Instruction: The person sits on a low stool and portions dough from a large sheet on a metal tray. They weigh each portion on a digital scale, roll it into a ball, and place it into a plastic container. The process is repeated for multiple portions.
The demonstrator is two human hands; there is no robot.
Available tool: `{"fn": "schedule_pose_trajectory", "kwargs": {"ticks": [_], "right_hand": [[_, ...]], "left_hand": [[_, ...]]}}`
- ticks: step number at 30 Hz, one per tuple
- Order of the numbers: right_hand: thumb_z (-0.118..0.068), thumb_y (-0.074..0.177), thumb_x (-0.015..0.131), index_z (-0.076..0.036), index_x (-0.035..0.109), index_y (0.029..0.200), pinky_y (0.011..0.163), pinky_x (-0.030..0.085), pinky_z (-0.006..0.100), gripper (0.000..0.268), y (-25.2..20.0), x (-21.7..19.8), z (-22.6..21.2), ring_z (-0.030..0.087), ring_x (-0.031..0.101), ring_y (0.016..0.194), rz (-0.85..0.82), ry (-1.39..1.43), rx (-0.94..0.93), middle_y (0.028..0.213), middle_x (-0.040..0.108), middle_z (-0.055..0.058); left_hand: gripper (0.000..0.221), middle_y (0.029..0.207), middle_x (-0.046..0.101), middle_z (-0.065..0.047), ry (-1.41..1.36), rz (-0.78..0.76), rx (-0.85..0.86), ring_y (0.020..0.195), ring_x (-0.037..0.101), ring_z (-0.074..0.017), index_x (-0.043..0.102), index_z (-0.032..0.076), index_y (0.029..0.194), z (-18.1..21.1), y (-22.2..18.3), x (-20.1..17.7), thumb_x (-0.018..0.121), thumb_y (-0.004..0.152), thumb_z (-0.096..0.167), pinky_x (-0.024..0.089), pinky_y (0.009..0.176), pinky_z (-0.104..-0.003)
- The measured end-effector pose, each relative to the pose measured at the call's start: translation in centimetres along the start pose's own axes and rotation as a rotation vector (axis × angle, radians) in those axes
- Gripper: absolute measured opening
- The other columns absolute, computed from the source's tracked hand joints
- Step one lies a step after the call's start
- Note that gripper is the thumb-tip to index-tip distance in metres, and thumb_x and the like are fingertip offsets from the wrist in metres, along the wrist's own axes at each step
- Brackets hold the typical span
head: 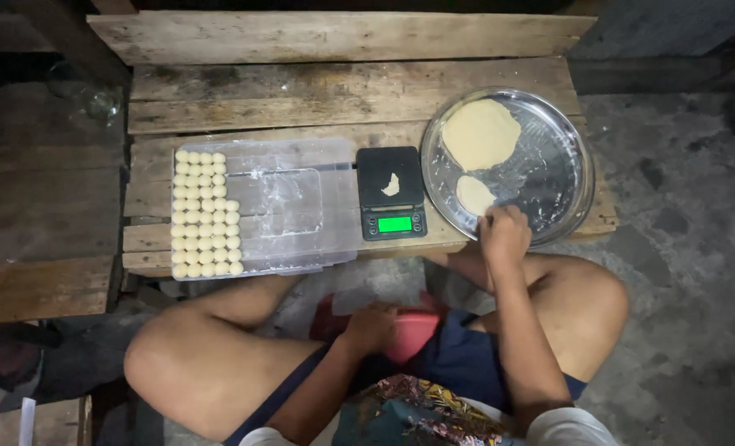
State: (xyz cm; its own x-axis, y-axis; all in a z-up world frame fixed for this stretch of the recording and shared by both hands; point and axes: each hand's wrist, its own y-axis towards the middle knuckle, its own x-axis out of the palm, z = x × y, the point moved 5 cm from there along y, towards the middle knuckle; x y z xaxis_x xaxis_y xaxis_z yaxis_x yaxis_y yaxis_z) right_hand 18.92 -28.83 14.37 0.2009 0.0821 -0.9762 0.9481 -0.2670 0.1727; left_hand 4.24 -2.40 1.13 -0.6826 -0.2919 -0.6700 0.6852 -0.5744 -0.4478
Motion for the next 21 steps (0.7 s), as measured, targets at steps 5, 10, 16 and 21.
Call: {"fn": "schedule_pose_trajectory", "kwargs": {"ticks": [5,10,16,21], "right_hand": [[-0.03,0.088,0.082,-0.021,0.078,0.097,0.076,0.056,0.04,0.014,0.5,2.1,2.0,0.026,0.066,0.086,0.069,0.008,0.037,0.089,0.065,0.004],[-0.026,0.096,0.076,-0.009,0.078,0.101,0.081,0.055,0.051,0.018,-0.1,0.9,3.1,0.041,0.068,0.09,-0.071,0.234,0.144,0.092,0.068,0.018],[-0.037,0.095,0.074,-0.011,0.077,0.101,0.088,0.054,0.056,0.026,0.2,2.9,5.7,0.043,0.066,0.103,-0.159,0.346,0.193,0.101,0.069,0.018],[-0.024,0.09,0.074,-0.013,0.079,0.096,0.075,0.051,0.039,0.014,0.5,3.9,6.2,0.026,0.068,0.085,-0.142,0.805,0.272,0.082,0.071,0.013]], "left_hand": [[0.048,0.128,0.064,-0.031,-0.009,-0.042,0.0,0.119,0.064,-0.0484,0.065,0.002,0.128,-0.7,-0.9,-0.8,0.049,0.092,0.03,0.051,0.096,-0.063],[0.052,0.135,0.058,-0.031,0.001,-0.05,-0.012,0.121,0.06,-0.0525,0.058,0.004,0.136,-0.9,-0.8,-0.6,0.051,0.093,0.031,0.048,0.096,-0.068],[0.046,0.121,0.066,-0.026,0.002,-0.007,-0.011,0.115,0.064,-0.049,0.062,0.004,0.129,-1.7,0.2,0.9,0.051,0.093,0.031,0.05,0.095,-0.066],[0.048,0.119,0.066,-0.024,0.049,0.015,-0.014,0.113,0.065,-0.0478,0.061,0.007,0.132,-2.4,0.6,1.7,0.053,0.092,0.034,0.05,0.094,-0.067]]}}
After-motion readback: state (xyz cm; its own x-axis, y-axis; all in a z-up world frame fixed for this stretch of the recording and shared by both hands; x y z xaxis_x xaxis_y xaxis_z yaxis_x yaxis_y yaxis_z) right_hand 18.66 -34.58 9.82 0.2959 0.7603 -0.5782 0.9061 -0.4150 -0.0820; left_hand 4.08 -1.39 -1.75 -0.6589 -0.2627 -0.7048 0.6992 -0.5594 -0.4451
